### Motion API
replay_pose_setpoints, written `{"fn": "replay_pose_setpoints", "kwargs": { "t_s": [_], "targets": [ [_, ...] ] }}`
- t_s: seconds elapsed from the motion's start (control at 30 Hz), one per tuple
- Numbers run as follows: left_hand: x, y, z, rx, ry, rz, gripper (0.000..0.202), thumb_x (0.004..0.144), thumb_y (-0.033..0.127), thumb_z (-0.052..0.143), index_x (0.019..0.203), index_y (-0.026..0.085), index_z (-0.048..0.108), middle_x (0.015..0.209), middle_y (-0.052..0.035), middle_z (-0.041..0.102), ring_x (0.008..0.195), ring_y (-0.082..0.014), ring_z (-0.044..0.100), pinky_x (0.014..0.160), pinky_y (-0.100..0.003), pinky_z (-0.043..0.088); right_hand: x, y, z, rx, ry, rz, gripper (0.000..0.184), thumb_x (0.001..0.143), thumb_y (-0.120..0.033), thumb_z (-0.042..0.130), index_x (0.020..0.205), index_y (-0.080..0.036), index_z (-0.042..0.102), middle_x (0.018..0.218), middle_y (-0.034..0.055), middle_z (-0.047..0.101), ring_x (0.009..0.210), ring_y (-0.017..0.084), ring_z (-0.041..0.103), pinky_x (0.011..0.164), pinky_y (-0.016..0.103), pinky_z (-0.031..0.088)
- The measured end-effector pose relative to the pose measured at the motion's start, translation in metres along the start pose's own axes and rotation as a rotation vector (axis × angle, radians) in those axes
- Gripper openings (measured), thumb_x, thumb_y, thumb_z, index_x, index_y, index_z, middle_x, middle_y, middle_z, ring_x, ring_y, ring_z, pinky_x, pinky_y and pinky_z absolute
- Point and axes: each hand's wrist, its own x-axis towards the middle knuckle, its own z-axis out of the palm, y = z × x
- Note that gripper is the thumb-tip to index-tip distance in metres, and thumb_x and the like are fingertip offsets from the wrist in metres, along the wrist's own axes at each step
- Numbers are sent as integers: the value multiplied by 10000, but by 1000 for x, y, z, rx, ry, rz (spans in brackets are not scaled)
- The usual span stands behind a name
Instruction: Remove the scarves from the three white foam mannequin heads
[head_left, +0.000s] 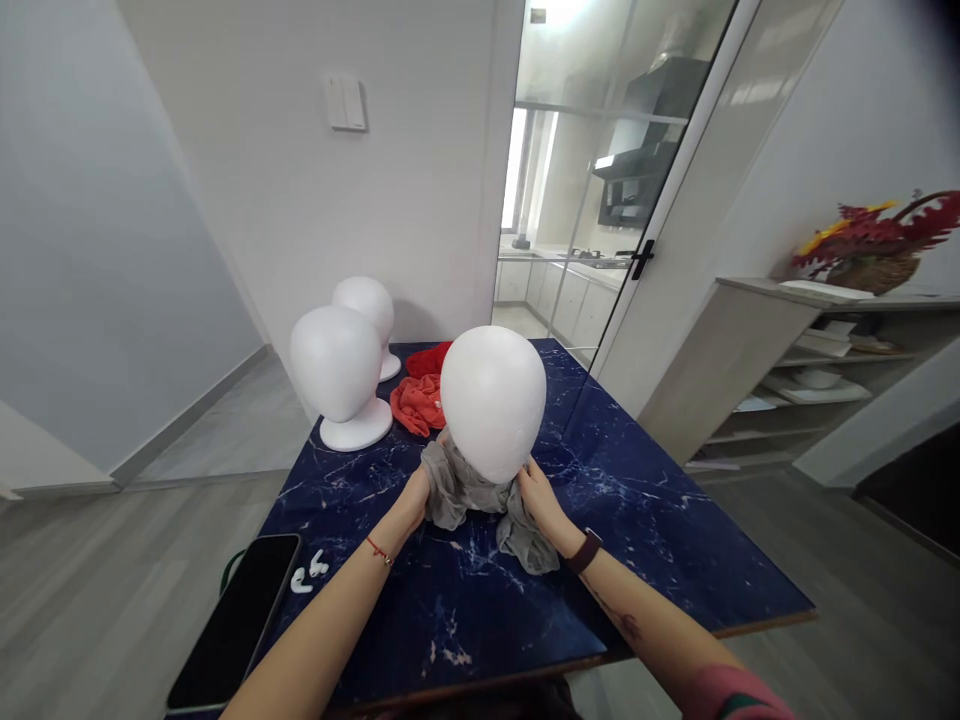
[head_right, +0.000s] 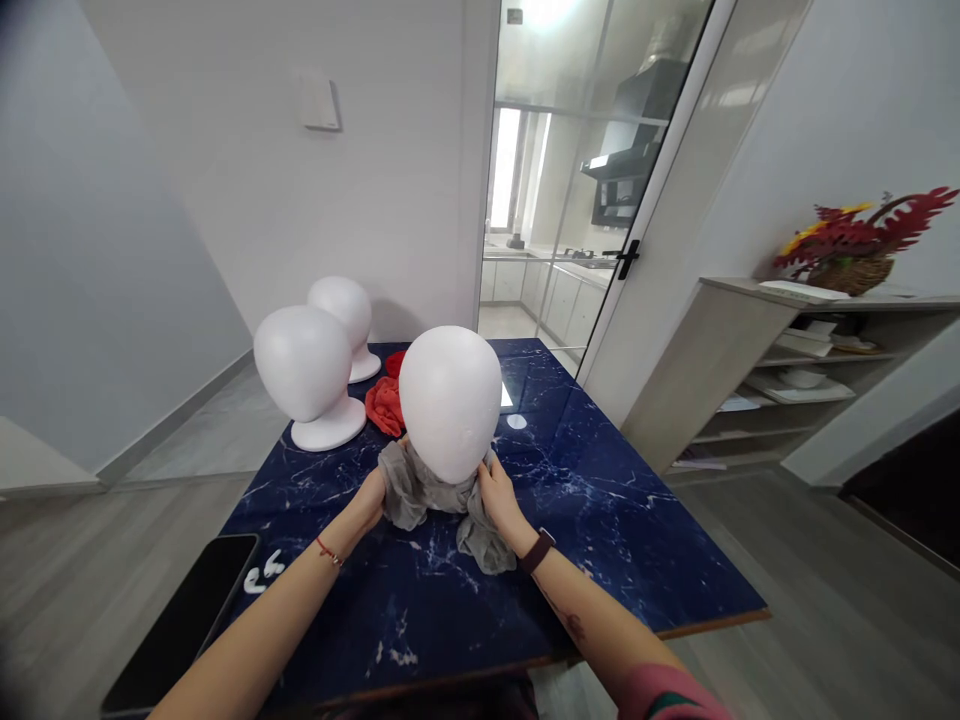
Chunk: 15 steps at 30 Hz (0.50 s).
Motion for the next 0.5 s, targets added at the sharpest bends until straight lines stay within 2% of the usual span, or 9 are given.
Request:
{"fn": "replay_pose_setpoints", "kwargs": {
  "t_s": [0.1,0.17,0.23,0.3,0.37,0.43,0.5],
  "targets": [
    [-7,-3,-13,-67,-27,-57,376,869,461,430,1071,239,656,1089,-80,679,1078,-277,597,952,-469,432,-8,-2,0,-26,-50,-4,308,745,-377,603,1045,-322,646,1183,-31,618,1191,237,487,1073,370,302],
    [-9,-8,-18,-72,-41,-34,348,868,451,435,1036,255,668,1067,-78,687,1079,-275,597,948,-476,442,-4,-8,-11,-55,-103,3,277,690,-330,654,961,-277,683,1061,5,671,1076,268,559,1010,398,372],
    [-8,-12,-22,-88,-59,2,367,874,466,406,1078,277,645,1130,-58,665,1117,-256,577,971,-463,437,9,-21,-30,-96,-146,11,262,600,-259,719,859,-226,707,919,35,698,914,281,612,914,422,437],
    [-7,-15,-27,-93,-13,18,406,873,478,379,1142,272,604,1223,-44,615,1159,-235,547,996,-430,426,31,-40,-50,-140,-125,2,290,520,-194,758,805,-195,710,830,45,694,820,267,613,872,428,446],
    [-6,-16,-33,-86,75,8,449,859,475,391,1202,235,553,1267,-67,582,1164,-234,541,988,-412,432,61,-65,-64,-198,-41,-52,329,480,-160,771,801,-186,705,795,39,681,815,246,601,893,426,421],
    [-4,-19,-40,-65,159,-6,474,829,448,440,1222,196,524,1223,-102,604,1119,-250,568,942,-415,459,94,-94,-66,-280,8,-161,322,478,-138,765,791,-179,700,777,34,675,814,223,596,899,415,410],
    [-3,-25,-46,-15,201,15,454,801,392,476,1199,180,528,1158,-110,635,1070,-256,593,893,-406,482,129,-125,-52,-351,-65,-281,272,492,-95,740,752,-159,698,771,38,680,794,200,596,891,398,409]
  ]
}}
